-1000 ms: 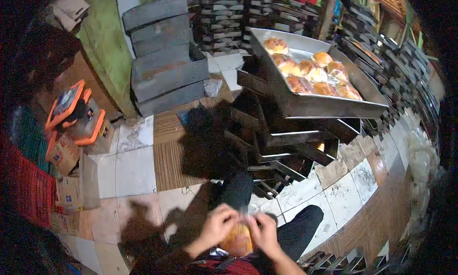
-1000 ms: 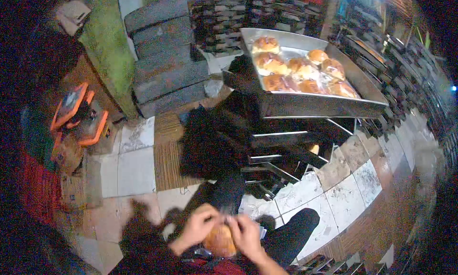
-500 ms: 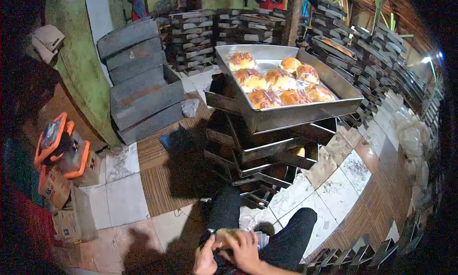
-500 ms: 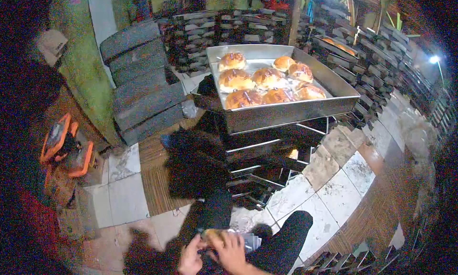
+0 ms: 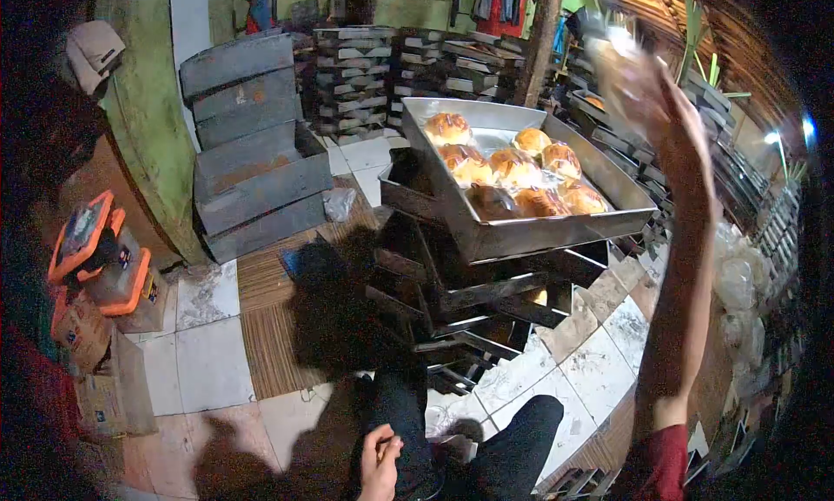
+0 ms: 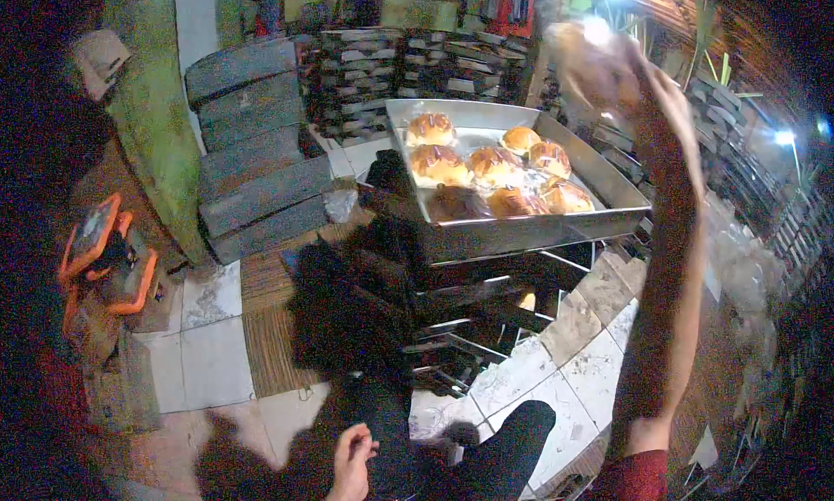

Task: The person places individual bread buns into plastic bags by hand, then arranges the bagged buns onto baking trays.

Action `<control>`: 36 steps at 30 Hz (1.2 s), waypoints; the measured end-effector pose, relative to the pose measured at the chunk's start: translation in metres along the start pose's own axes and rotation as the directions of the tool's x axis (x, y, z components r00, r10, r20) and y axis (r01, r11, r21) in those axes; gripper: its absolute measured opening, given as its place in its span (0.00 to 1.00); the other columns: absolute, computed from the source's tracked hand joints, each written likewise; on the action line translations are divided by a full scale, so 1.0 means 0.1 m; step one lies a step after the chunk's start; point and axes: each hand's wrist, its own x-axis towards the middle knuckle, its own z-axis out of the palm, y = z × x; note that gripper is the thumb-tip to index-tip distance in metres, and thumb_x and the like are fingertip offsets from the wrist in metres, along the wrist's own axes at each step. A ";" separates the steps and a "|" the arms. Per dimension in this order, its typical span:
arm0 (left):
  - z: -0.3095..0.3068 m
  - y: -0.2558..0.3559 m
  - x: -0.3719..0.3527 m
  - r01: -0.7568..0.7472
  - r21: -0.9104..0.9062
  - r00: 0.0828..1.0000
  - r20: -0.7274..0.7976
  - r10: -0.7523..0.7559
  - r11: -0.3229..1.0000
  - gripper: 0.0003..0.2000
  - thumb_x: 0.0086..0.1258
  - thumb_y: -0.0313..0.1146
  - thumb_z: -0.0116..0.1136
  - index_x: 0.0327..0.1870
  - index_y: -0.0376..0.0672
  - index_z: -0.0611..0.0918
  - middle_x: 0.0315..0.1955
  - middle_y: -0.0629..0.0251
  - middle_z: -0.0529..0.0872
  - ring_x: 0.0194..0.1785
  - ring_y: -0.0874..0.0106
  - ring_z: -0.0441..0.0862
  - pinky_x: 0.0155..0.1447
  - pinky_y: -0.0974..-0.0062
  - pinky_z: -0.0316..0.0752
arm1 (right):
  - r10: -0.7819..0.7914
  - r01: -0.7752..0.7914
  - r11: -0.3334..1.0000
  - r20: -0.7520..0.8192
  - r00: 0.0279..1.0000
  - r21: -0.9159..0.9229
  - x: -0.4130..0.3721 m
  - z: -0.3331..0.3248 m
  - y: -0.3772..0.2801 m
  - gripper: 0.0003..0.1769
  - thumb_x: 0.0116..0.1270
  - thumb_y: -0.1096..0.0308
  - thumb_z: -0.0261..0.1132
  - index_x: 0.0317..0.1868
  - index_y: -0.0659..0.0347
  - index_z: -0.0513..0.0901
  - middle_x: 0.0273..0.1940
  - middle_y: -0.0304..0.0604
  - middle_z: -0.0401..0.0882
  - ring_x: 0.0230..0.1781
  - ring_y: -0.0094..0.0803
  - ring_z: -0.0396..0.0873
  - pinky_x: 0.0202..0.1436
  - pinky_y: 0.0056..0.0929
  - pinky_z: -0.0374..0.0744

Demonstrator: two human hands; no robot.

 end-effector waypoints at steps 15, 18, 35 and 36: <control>-0.16 -0.17 0.17 0.071 0.308 0.983 0.143 -0.120 0.949 0.10 0.67 0.32 0.52 0.45 0.37 0.77 0.36 0.63 0.81 0.38 0.75 0.79 0.44 0.78 0.73 | 0.431 0.000 0.860 0.726 0.536 -0.510 -5.18 1.27 1.61 0.28 0.53 0.56 0.64 0.47 0.68 0.66 0.43 0.59 0.68 0.46 0.55 0.68 0.49 0.45 0.69; 0.04 -0.25 0.13 0.120 0.326 0.946 0.250 -0.208 0.938 0.09 0.65 0.28 0.53 0.44 0.36 0.77 0.33 0.65 0.81 0.38 0.78 0.77 0.44 0.82 0.72 | 0.339 0.007 0.913 0.765 0.547 -0.409 -5.31 1.16 1.66 0.17 0.54 0.64 0.59 0.40 0.66 0.68 0.37 0.54 0.70 0.40 0.51 0.72 0.43 0.41 0.72; -0.06 -0.70 0.09 0.499 0.131 0.845 0.148 -0.514 0.857 0.17 0.67 0.39 0.52 0.49 0.35 0.73 0.39 0.62 0.80 0.38 0.71 0.78 0.43 0.74 0.73 | -0.131 0.423 0.857 0.670 0.731 -0.294 -5.21 1.18 1.34 0.04 0.54 0.69 0.58 0.29 0.59 0.73 0.34 0.43 0.74 0.36 0.40 0.74 0.40 0.35 0.73; -0.10 -0.79 0.09 0.713 0.023 0.690 0.153 -0.707 0.701 0.18 0.67 0.42 0.50 0.48 0.37 0.73 0.40 0.60 0.80 0.40 0.68 0.78 0.46 0.71 0.73 | -0.076 0.371 0.888 0.709 0.701 -0.272 -5.32 1.15 1.28 0.05 0.54 0.68 0.60 0.28 0.58 0.73 0.32 0.43 0.75 0.35 0.39 0.75 0.38 0.35 0.73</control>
